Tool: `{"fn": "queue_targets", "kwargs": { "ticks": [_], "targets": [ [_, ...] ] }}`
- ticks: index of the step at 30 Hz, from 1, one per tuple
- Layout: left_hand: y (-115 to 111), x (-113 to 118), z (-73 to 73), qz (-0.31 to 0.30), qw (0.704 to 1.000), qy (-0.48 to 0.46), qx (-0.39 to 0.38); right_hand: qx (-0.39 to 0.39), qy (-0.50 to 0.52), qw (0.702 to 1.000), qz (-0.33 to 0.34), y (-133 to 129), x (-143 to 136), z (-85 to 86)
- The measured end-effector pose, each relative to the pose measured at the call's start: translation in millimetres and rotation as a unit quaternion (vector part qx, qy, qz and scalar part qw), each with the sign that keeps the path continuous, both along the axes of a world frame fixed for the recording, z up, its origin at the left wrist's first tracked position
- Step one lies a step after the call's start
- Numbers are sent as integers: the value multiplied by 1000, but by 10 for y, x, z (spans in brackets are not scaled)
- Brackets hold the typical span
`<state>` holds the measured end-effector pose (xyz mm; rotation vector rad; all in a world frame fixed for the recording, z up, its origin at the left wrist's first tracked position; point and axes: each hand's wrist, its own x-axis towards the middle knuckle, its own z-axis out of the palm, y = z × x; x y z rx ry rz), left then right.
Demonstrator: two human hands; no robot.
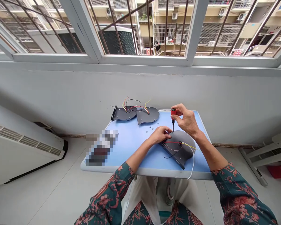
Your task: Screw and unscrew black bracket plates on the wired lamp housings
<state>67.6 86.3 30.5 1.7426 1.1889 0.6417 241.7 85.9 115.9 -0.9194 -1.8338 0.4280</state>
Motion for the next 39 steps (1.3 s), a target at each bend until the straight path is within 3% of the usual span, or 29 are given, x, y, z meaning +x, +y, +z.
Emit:
{"fn": "queue_targets", "kwargs": {
  "ticks": [5, 7, 10, 12, 14, 16, 18, 20, 24, 29, 32, 34, 36, 39],
  "targets": [
    [57, 92, 66, -29, 999, 31, -16, -21, -20, 998, -53, -63, 102, 39],
    [29, 127, 133, -1, 998, 67, 8, -33, -33, 997, -55, -68, 134, 88],
    [-145, 204, 238, 94, 984, 120, 92, -36, -63, 996, -59, -65, 154, 138],
    [-404, 277, 265, 163, 957, 129, 204, -25, -79, 994, -76, -62, 148, 132],
    [-774, 368, 222, 208, 904, 106, 359, -14, -87, 992, -89, -63, 137, 100],
    [-1182, 467, 108, 198, 853, 97, 473, -12, -87, 992, -91, -66, 133, 65],
    [-1519, 545, -48, 173, 824, 119, 527, -19, -82, 992, -90, -72, 140, 47],
    [-1710, 567, -203, 196, 815, 150, 524, -23, -79, 992, -96, -85, 154, 47],
    [-1675, 387, -423, 253, 829, 168, 470, -13, -99, 988, -119, -139, 168, 71],
    [-1395, -21, -505, 219, 842, 171, 462, 5, -128, 979, -158, -229, 124, 72],
    [-1333, -174, -417, 274, 814, 211, 466, 20, -144, 972, -187, -259, 97, 46],
    [-1378, -201, -325, 326, 778, 240, 481, 26, -144, 970, -194, -266, 90, 22],
    [-1471, -164, -229, 338, 752, 224, 519, 27, -138, 972, -191, -270, 86, -3],
    [-1564, -1, -61, 281, 770, 121, 560, 32, -128, 975, -180, -278, 65, -35]
  ]
}}
